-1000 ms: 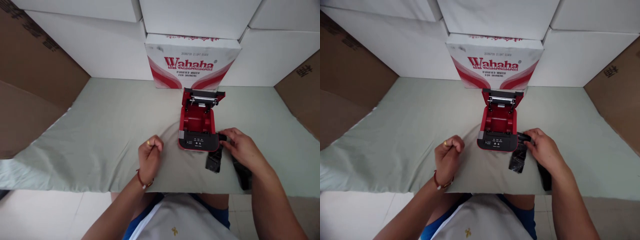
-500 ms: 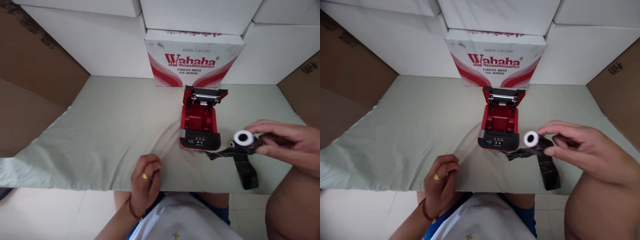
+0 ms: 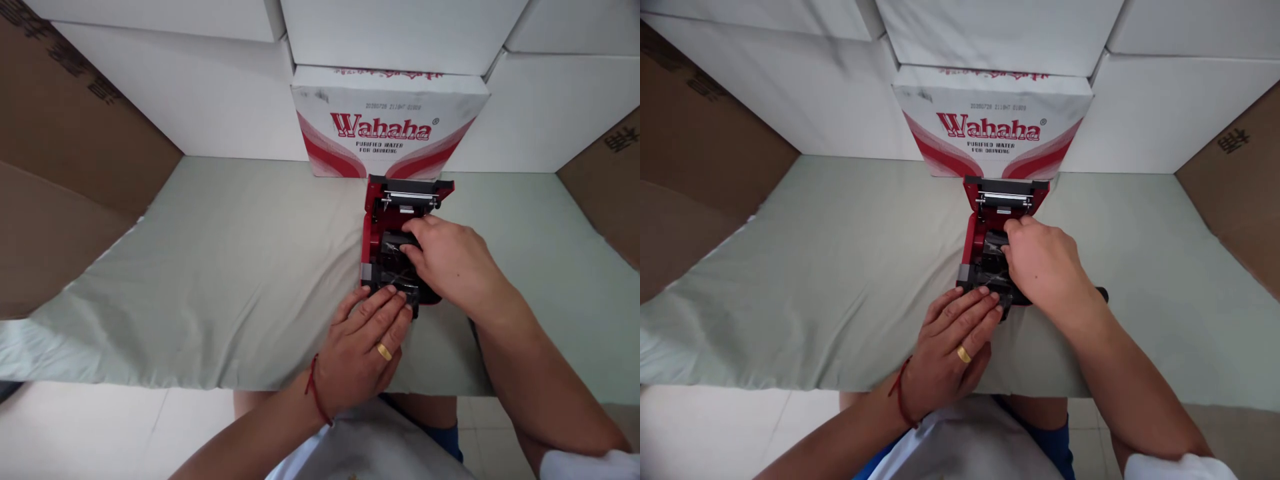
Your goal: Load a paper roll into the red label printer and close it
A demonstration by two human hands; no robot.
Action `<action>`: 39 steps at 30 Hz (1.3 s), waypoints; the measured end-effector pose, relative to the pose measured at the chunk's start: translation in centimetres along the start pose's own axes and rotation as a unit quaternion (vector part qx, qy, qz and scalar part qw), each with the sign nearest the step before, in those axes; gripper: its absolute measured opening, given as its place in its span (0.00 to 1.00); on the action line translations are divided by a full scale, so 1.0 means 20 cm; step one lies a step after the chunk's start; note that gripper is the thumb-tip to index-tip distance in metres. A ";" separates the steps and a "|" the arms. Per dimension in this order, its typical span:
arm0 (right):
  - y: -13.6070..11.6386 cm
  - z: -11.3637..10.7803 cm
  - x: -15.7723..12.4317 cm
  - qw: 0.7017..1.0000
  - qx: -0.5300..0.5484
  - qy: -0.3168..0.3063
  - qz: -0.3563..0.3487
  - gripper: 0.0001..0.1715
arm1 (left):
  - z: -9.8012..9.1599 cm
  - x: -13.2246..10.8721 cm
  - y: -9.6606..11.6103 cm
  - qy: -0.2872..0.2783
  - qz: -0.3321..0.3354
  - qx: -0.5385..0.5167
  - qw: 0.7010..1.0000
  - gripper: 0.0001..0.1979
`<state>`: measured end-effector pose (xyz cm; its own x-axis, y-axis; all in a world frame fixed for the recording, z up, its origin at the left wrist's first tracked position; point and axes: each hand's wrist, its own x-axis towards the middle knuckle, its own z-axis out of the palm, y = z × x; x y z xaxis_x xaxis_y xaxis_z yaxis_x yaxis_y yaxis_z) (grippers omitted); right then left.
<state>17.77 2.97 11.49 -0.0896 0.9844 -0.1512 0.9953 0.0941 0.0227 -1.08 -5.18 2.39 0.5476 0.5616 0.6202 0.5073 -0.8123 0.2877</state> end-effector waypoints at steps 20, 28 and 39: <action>-0.07 0.00 0.08 0.994 -0.094 -0.058 -0.010 0.25 | 0.04 0.11 -0.02 0.000 0.004 0.040 0.999 0.17; -0.03 0.07 0.04 0.997 -0.070 0.020 0.026 0.25 | 0.06 0.10 -0.01 0.025 -0.013 0.010 1.000 0.18; -0.08 0.04 -0.01 0.997 -0.049 0.000 0.066 0.29 | 0.08 0.10 -0.02 0.050 -0.007 0.013 0.999 0.12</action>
<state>16.19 2.39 10.63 0.0419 0.9891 -0.1413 0.9901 -0.0222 0.1385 0.87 -3.59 2.40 0.4711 0.5534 0.6869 0.5328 -0.7992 0.2784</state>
